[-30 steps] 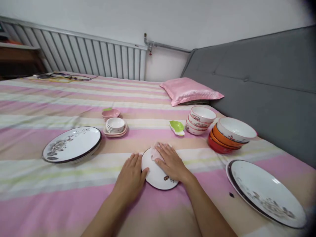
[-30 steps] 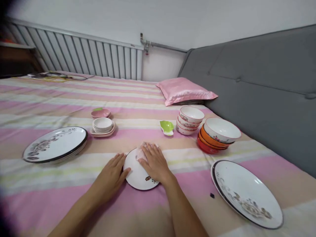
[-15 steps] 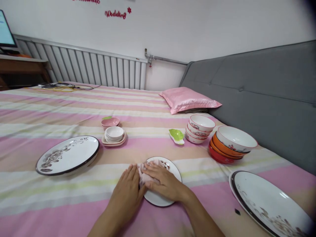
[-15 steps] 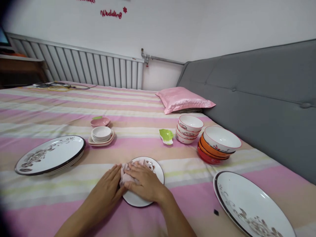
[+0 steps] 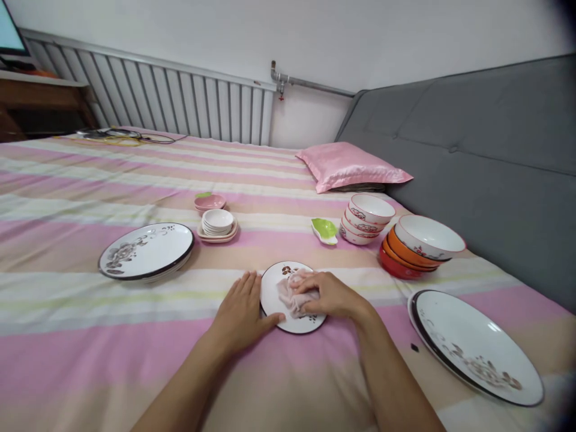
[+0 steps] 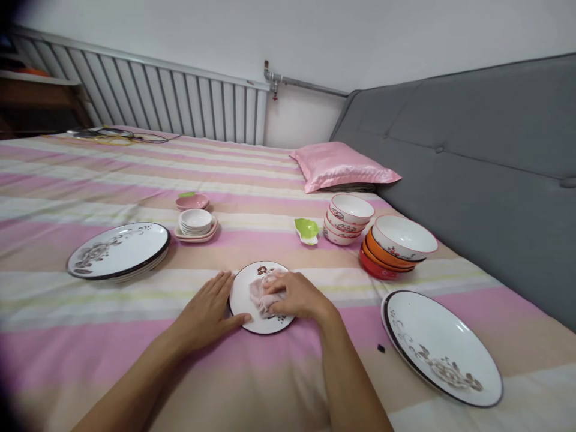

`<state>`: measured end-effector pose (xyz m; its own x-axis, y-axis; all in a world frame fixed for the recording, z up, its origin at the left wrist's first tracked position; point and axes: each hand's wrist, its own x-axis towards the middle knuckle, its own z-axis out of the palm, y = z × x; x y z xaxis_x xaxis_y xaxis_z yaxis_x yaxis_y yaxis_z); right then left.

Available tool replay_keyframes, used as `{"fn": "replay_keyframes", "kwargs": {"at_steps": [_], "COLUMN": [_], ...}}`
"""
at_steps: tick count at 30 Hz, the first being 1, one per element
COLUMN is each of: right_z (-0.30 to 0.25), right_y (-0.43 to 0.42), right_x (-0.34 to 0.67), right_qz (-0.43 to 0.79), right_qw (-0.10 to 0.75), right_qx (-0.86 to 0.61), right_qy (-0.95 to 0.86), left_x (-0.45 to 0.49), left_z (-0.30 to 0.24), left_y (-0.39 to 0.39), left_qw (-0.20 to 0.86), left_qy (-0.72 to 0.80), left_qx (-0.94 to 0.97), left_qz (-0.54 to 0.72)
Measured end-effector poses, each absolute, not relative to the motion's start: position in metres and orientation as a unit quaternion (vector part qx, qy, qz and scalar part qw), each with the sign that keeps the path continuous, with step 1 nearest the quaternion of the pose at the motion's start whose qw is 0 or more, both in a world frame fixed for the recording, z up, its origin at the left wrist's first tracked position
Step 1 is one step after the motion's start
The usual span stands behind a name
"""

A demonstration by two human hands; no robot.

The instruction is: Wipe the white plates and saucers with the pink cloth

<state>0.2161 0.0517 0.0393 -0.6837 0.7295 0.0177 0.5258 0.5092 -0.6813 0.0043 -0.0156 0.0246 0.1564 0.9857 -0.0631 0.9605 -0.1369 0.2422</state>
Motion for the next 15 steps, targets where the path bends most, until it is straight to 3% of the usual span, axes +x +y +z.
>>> {"fn": "replay_keyframes", "kwargs": {"at_steps": [7,15], "right_z": [0.02,0.011], "right_y": [0.065,0.067], "right_x": [0.209,0.204], "right_qz": [0.183,0.204], "right_qw": [0.271,0.259], "right_qx": [-0.521,-0.545], "right_qy": [-0.789,-0.771], "left_x": [0.004,0.003], "left_z": [0.025,0.021], "left_y": [-0.016,-0.016], "left_qw": [0.137,0.183], "left_qy": [0.651,0.652], "left_qx": [0.746,0.718], "left_qz": [0.047,0.159]}}
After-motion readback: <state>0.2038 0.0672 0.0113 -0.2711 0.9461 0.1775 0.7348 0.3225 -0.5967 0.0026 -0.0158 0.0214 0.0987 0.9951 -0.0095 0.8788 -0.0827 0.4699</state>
